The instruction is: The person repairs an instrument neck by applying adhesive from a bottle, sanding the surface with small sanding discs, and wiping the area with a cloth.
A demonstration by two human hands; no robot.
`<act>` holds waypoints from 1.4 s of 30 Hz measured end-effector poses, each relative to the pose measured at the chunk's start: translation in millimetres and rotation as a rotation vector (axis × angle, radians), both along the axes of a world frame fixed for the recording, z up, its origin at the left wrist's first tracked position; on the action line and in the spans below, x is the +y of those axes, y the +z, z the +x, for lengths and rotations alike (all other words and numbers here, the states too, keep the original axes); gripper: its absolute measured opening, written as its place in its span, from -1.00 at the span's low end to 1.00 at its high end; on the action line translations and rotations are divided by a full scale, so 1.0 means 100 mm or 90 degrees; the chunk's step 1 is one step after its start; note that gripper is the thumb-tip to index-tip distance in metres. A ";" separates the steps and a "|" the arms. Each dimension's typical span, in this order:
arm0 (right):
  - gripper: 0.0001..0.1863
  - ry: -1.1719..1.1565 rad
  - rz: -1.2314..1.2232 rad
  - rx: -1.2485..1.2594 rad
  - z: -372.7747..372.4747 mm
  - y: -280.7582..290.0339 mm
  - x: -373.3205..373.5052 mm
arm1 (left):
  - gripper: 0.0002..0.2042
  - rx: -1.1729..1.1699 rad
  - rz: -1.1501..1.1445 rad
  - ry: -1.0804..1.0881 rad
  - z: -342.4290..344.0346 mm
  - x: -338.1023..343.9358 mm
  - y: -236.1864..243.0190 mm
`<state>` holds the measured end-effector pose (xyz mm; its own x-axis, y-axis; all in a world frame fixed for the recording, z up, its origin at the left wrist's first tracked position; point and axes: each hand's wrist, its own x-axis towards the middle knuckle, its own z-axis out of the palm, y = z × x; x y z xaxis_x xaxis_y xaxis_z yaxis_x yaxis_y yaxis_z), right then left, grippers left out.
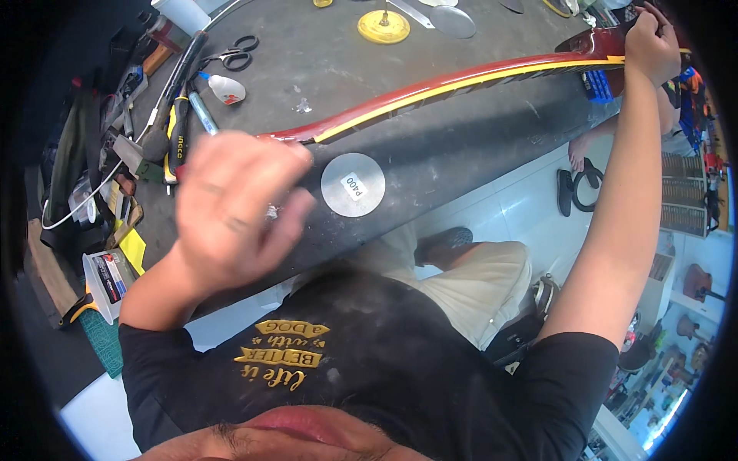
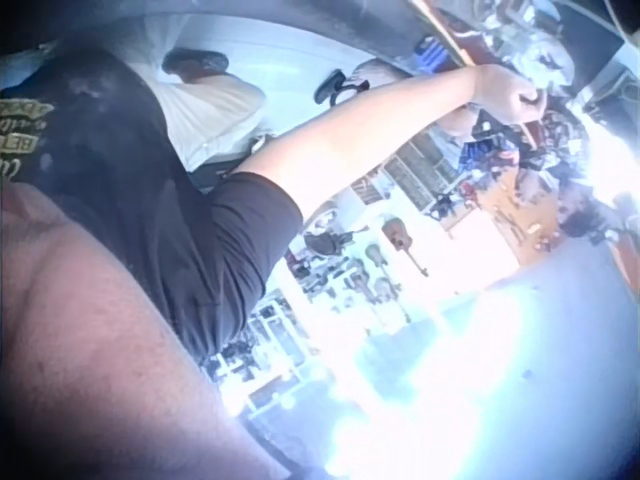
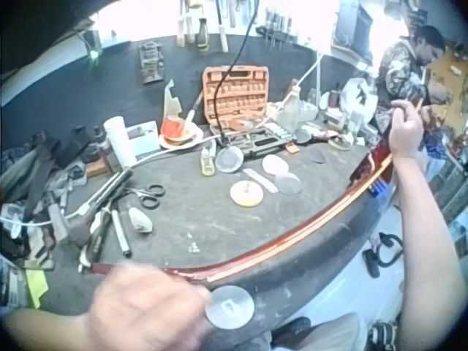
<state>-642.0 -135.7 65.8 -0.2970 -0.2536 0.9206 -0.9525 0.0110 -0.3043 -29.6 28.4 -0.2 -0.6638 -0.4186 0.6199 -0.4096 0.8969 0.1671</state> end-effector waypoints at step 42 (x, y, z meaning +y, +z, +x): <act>-0.29 0.237 1.038 0.564 2.35 -0.48 -0.76 | -0.61 -0.237 0.357 0.110 0.25 -0.49 0.13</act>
<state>-407.1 -211.3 17.7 0.3310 -0.8470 -0.4160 -0.8286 -0.4719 0.3014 -4.9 -20.3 13.1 -0.6852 -0.7280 0.0226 -0.6588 0.6328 0.4069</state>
